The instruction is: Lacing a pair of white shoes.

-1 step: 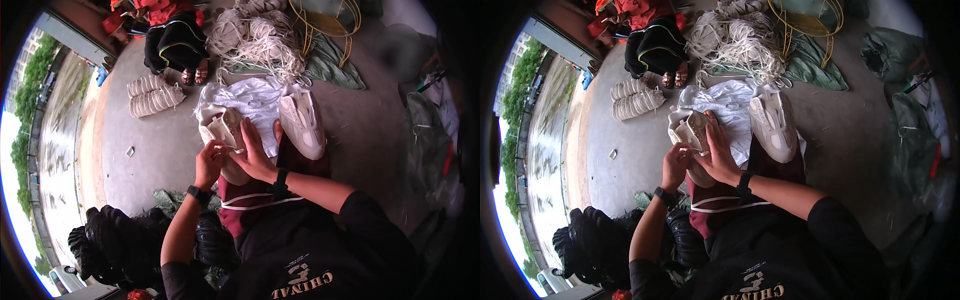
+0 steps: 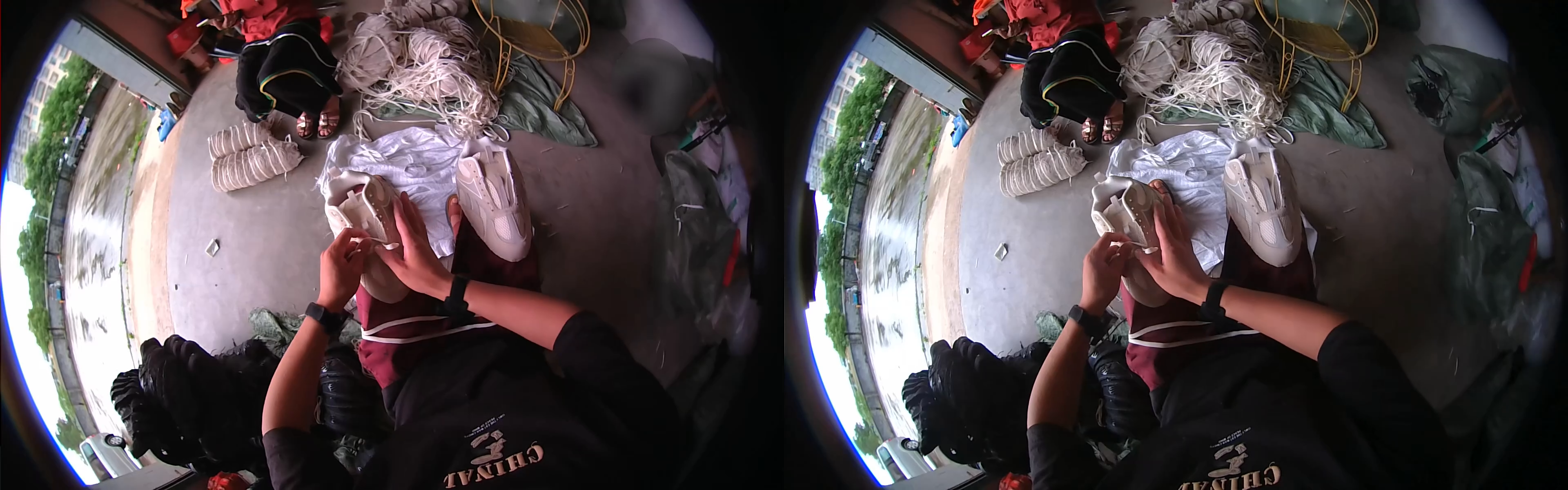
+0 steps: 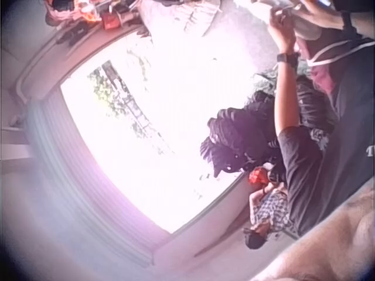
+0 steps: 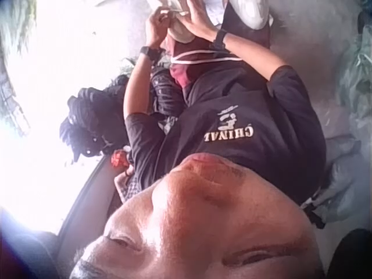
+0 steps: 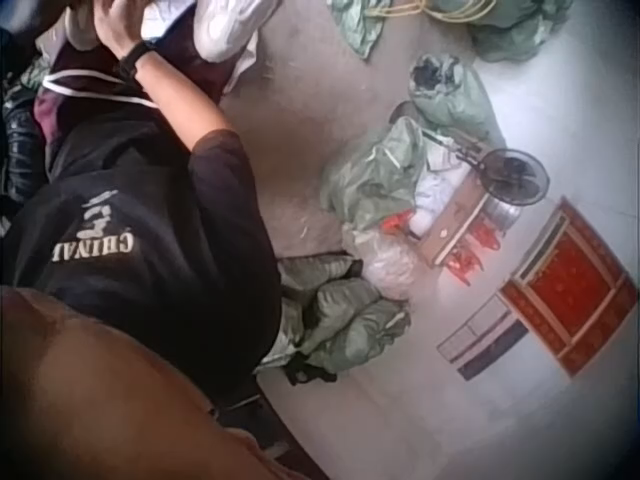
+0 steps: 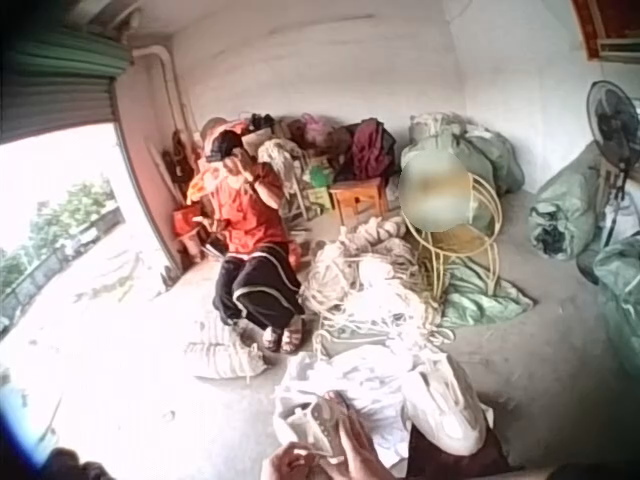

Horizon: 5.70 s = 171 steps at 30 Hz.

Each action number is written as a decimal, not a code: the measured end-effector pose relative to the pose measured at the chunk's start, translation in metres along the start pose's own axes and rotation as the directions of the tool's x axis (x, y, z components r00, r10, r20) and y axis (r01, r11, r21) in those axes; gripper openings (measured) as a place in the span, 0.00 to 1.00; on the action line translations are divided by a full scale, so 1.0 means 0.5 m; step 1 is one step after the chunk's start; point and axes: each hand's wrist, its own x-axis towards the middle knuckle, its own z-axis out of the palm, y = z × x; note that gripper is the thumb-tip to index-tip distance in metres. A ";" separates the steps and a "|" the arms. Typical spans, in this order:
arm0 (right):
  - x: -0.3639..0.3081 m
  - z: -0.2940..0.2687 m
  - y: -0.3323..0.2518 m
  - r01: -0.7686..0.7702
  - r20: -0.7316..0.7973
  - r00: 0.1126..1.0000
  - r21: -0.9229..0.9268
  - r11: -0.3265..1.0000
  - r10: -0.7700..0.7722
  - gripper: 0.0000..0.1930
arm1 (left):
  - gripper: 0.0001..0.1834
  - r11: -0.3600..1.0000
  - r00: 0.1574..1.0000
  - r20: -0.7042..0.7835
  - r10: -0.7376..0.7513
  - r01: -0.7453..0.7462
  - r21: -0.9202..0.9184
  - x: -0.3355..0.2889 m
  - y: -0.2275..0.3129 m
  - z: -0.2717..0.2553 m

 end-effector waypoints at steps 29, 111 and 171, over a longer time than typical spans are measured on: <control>-0.013 0.035 0.016 -0.062 0.050 0.997 -0.050 0.997 0.064 0.44 | 0.03 0.884 0.928 -0.151 0.341 -0.262 0.387 0.007 0.032 -0.079; 0.001 -0.010 0.022 -0.009 -0.004 1.000 -0.065 0.998 0.009 0.45 | 0.10 0.740 0.991 -0.012 0.136 -0.093 0.666 0.046 0.093 -0.021; -0.050 -0.201 -0.084 -0.781 0.721 0.601 0.440 0.443 0.345 0.14 | 0.11 0.964 0.984 -0.142 0.109 -0.069 0.258 -0.058 -0.059 -0.059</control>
